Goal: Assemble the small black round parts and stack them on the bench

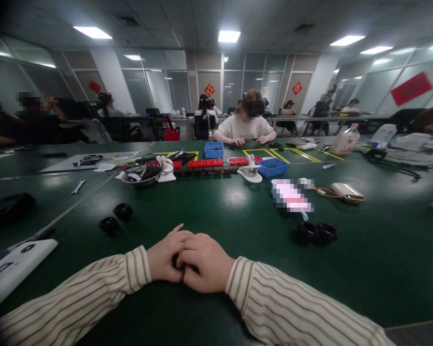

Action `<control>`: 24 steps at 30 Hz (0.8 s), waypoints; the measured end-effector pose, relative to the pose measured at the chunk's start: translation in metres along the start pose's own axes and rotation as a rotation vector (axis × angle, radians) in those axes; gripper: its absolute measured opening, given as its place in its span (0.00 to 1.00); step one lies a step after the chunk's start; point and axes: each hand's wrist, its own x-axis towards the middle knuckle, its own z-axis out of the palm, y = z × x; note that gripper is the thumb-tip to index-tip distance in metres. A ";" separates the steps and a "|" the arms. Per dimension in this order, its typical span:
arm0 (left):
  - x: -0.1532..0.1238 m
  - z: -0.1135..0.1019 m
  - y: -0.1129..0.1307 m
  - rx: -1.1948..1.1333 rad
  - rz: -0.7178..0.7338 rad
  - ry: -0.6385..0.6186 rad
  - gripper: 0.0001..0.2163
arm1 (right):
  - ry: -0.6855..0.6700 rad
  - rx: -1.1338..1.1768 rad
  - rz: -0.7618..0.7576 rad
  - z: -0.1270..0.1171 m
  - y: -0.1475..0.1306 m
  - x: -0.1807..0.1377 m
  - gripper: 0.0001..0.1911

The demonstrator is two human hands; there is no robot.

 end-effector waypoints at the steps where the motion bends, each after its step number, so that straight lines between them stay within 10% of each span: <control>1: 0.000 0.000 0.000 0.006 0.000 -0.004 0.16 | 0.011 0.010 -0.024 0.000 -0.001 0.000 0.11; 13: -0.006 0.010 0.021 0.064 -0.145 0.144 0.38 | 0.137 -0.057 0.178 0.002 0.000 -0.003 0.23; 24: 0.001 0.011 0.002 -0.121 -0.095 0.111 0.20 | 0.084 0.054 0.161 0.001 0.004 -0.002 0.08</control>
